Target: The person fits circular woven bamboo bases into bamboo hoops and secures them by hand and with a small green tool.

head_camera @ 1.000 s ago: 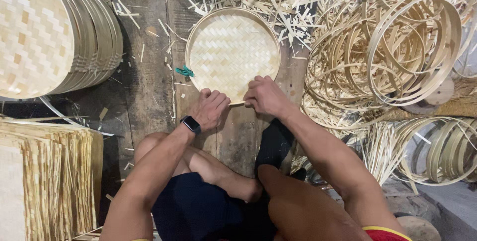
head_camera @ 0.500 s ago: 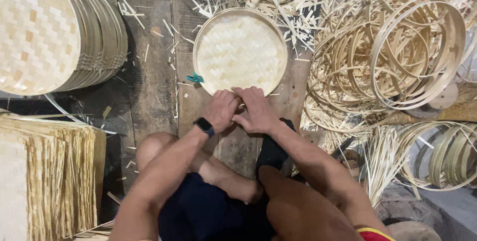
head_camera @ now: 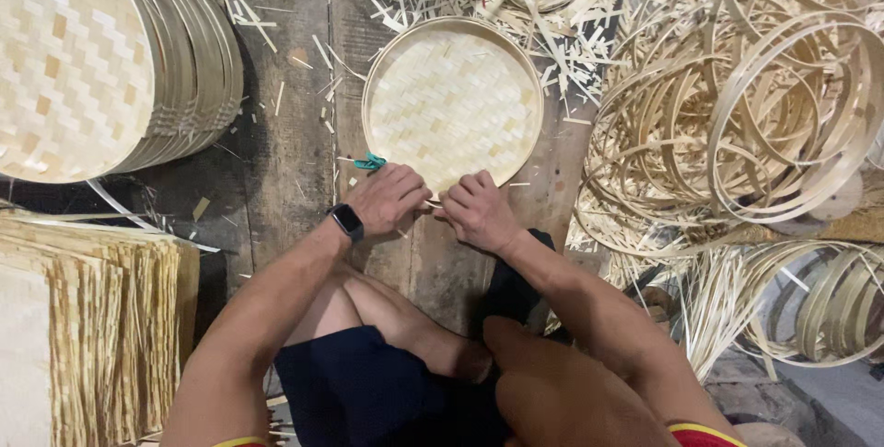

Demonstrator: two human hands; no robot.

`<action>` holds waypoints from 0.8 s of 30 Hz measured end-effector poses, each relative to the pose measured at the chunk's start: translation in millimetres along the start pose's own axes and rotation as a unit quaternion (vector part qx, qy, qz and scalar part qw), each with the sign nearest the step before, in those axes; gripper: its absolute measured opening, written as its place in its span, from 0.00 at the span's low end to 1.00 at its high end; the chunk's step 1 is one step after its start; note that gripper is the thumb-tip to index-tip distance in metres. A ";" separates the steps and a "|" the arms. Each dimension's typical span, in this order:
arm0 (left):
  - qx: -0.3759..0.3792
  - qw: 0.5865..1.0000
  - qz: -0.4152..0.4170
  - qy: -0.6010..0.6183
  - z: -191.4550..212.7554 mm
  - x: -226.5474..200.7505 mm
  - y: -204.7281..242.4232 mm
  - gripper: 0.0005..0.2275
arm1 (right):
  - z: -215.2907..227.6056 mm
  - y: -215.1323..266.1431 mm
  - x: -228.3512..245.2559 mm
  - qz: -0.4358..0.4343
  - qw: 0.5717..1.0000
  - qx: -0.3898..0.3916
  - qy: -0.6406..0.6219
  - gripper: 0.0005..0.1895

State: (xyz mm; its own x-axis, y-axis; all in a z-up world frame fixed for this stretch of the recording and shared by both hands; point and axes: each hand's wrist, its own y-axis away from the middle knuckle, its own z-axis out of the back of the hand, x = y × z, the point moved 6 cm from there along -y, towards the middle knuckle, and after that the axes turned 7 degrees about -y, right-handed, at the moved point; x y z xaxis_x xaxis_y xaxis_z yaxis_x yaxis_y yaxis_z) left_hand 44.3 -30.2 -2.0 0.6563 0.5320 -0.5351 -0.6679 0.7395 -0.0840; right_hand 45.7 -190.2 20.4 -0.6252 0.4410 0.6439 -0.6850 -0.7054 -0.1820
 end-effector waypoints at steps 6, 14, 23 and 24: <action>0.005 1.000 -0.014 -0.001 -4.5 6.9 3.7 0.17 | -6.5 -10.0 -1.3 -0.002 1.000 0.015 0.009 0.11; 0.018 0.999 0.003 0.051 -6.9 6.8 4.4 0.20 | -0.2 -16.7 4.5 -0.020 0.999 0.022 -0.019 0.11; -0.008 0.999 0.001 0.035 -8.9 8.5 1.3 0.12 | -6.0 -15.2 4.2 0.007 0.998 0.046 0.037 0.10; 0.004 1.000 0.005 0.000 -12.3 9.3 1.9 0.11 | -9.1 -16.4 3.5 0.009 0.998 0.041 0.037 0.09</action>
State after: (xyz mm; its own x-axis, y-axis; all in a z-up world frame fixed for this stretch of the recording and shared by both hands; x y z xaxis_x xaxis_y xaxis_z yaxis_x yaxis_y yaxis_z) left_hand 44.9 -28.9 -17.5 0.6497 0.5397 -0.5354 -0.6716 0.7375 -0.0716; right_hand 51.4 -172.1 18.9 -0.6657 0.4652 0.5835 -0.6422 -0.7554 -0.1304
